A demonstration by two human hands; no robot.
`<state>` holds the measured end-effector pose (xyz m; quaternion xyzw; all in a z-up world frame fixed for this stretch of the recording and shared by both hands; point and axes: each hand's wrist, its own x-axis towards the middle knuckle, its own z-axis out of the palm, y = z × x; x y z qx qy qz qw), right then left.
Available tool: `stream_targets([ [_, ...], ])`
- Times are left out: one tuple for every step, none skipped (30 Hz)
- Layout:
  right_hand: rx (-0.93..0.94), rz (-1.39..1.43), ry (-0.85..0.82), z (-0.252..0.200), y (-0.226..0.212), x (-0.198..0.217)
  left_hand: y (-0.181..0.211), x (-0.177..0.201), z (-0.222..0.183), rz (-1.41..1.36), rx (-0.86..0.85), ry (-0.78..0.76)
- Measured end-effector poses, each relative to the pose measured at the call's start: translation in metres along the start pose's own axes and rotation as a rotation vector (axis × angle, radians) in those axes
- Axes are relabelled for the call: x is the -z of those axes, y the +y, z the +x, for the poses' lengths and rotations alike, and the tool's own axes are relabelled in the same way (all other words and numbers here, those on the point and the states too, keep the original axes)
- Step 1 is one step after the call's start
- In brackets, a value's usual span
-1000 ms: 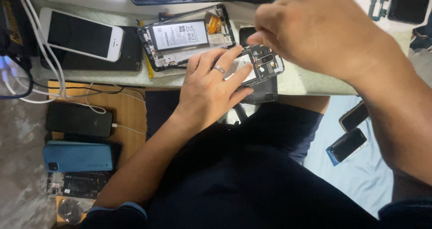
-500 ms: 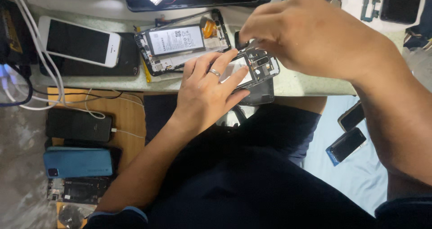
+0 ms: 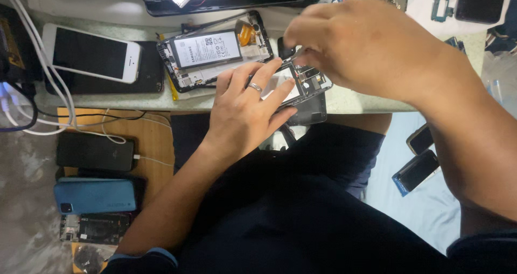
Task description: The person removes the back cover of a Samsung smartphone and uses a screwdriver to unscrew internal components. The person then uses a prying tool to detach the battery and other parts from the phone's frame.
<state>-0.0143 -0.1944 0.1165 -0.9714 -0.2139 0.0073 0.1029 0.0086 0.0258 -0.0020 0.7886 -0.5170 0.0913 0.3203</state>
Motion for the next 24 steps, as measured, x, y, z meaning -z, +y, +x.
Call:
stream_targets([
  [0.009,0.007,0.001,0.000,-0.002,0.001,0.000,0.000,0.001,0.007,-0.004,0.001],
  [0.018,0.015,0.003,-0.001,-0.004,0.002,0.001,0.001,0.001,0.014,-0.008,0.002],
  [0.026,0.022,0.003,-0.001,-0.004,0.004,0.001,0.001,0.002,0.020,-0.013,0.003],
  [0.024,0.028,0.008,-0.001,-0.004,0.005,0.001,0.002,0.003,0.019,-0.018,0.004],
  [0.020,0.035,0.012,-0.001,-0.005,0.006,0.000,0.003,0.004,0.018,-0.022,0.003],
  [0.017,0.042,0.016,-0.002,-0.005,0.006,0.000,0.004,0.005,0.016,-0.027,0.002],
  [0.016,0.041,0.011,-0.002,-0.005,0.005,0.000,0.005,0.006,0.020,-0.033,0.006],
  [0.014,0.039,0.005,-0.002,-0.005,0.004,0.000,0.007,0.007,0.023,-0.040,0.010],
  [0.012,0.037,0.000,-0.003,-0.004,0.004,0.000,0.008,0.008,0.027,-0.048,0.014],
  [0.026,0.045,0.026,-0.004,-0.004,0.004,0.000,0.009,0.009,0.010,-0.044,0.005],
  [0.040,0.054,0.052,-0.006,-0.004,0.004,0.000,0.009,0.009,-0.008,-0.039,-0.005],
  [0.054,0.063,0.077,-0.007,-0.003,0.003,0.000,0.010,0.010,-0.025,-0.034,-0.015],
  [0.047,0.070,0.075,-0.008,-0.003,0.002,0.000,0.010,0.010,-0.021,-0.035,0.003],
  [0.041,0.078,0.073,-0.008,-0.003,0.000,0.000,0.009,0.011,-0.017,-0.036,0.020],
  [0.032,0.085,0.070,-0.009,-0.003,-0.001,0.000,0.008,0.012,-0.016,-0.039,0.038],
  [0.031,0.094,0.099,-0.012,-0.003,-0.001,-0.001,0.006,0.013,-0.006,-0.037,0.052],
  [0.033,0.102,0.128,-0.016,-0.003,0.002,-0.001,0.005,0.014,0.006,-0.033,0.067],
  [0.035,0.111,0.156,-0.018,-0.002,0.003,-0.002,0.005,0.015,0.018,-0.030,0.083],
  [0.016,0.116,0.150,-0.019,-0.002,0.004,-0.003,0.005,0.016,0.019,-0.025,0.090],
  [-0.003,0.122,0.143,-0.022,0.000,0.007,-0.004,0.005,0.016,0.020,-0.020,0.097],
  [-0.023,0.127,0.137,-0.025,0.001,0.009,-0.004,0.004,0.017,0.020,-0.016,0.103],
  [-0.022,0.129,0.153,-0.028,0.001,0.010,-0.005,0.004,0.018,0.010,-0.003,0.117],
  [-0.021,0.128,0.170,-0.030,0.001,0.010,-0.005,0.002,0.021,0.000,0.009,0.133],
  [-0.019,0.127,0.186,-0.032,0.001,0.011,-0.006,0.001,0.024,-0.010,0.020,0.148],
])
